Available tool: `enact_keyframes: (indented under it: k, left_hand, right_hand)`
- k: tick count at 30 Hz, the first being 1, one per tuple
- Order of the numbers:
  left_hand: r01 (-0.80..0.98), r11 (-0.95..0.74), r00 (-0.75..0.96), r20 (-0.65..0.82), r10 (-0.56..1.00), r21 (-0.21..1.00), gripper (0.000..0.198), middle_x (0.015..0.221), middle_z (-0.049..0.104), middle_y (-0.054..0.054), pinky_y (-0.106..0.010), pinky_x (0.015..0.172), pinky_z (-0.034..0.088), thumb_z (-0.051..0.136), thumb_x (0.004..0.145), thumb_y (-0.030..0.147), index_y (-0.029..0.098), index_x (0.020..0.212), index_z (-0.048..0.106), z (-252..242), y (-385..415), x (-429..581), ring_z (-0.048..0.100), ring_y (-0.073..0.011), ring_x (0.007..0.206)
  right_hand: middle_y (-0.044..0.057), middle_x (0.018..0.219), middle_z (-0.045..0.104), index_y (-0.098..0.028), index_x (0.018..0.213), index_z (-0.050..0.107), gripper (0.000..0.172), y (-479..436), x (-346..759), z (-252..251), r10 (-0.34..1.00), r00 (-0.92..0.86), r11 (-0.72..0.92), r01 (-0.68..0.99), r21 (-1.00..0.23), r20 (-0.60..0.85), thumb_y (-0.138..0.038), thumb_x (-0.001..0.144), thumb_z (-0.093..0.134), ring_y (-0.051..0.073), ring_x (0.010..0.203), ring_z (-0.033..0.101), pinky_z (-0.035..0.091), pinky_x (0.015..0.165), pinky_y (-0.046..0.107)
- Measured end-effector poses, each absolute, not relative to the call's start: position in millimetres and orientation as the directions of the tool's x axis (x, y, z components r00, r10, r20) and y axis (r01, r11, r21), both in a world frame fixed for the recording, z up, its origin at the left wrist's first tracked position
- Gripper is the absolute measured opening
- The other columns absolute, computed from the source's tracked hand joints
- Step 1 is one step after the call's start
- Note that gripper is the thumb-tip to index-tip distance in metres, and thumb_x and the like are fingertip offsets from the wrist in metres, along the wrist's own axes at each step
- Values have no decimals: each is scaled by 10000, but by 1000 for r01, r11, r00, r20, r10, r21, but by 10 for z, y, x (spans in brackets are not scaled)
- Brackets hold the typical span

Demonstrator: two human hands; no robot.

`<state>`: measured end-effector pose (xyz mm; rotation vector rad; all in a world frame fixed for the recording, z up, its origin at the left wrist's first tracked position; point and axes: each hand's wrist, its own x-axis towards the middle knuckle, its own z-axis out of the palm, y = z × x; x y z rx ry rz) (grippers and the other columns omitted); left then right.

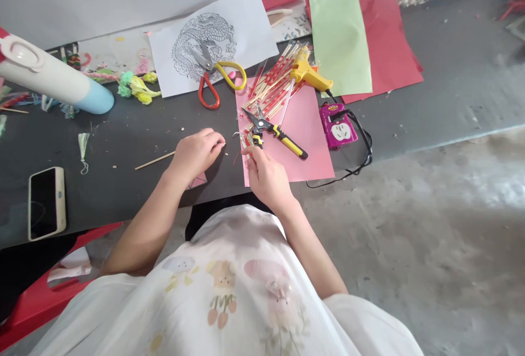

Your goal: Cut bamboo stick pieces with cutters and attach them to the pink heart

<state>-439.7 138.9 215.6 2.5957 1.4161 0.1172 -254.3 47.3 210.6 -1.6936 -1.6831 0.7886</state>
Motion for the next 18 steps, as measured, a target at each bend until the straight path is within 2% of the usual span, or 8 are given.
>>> enact_keyframes:
  k: [3,6,11,18]
  left_hand:
    - [755,-515,532,82,843,406,145,893,664,-18,-241,598,406,546,932,272,198,938,670,2251,1295,-4460,611,-126,686]
    - [682,-534,487,236,841,499,115,804,651,3,-209,618,438,580,917,267,195,926,669,2372,1148,-4522,586,-97,637]
    - [646,-625,448,446,775,438,55,709,639,30,-190,567,427,596,897,190,196,882,649,2510,940,-4601,566,-73,568]
    - [718,-662,509,486,710,215,70,715,650,17,-235,555,393,577,902,191,193,878,643,2558,812,-4721,582,-99,584]
  right_hand:
    - [68,995,689,-204,1138,624,271,540,-2594,2154,996,-9,75,569,-819,85,-169,892,516,155,736,631,485,652,276]
    - [54,935,690,-203,1043,673,188,598,-2671,2241,995,16,79,453,-888,97,-210,882,575,146,722,633,507,640,275]
    - [31,843,695,-198,929,707,115,634,-2820,2386,998,-19,55,307,-950,52,-248,849,641,136,722,645,502,592,247]
    - [12,759,702,-190,845,712,89,626,-2989,2429,999,-38,42,306,-951,32,-225,816,636,120,661,627,498,595,239]
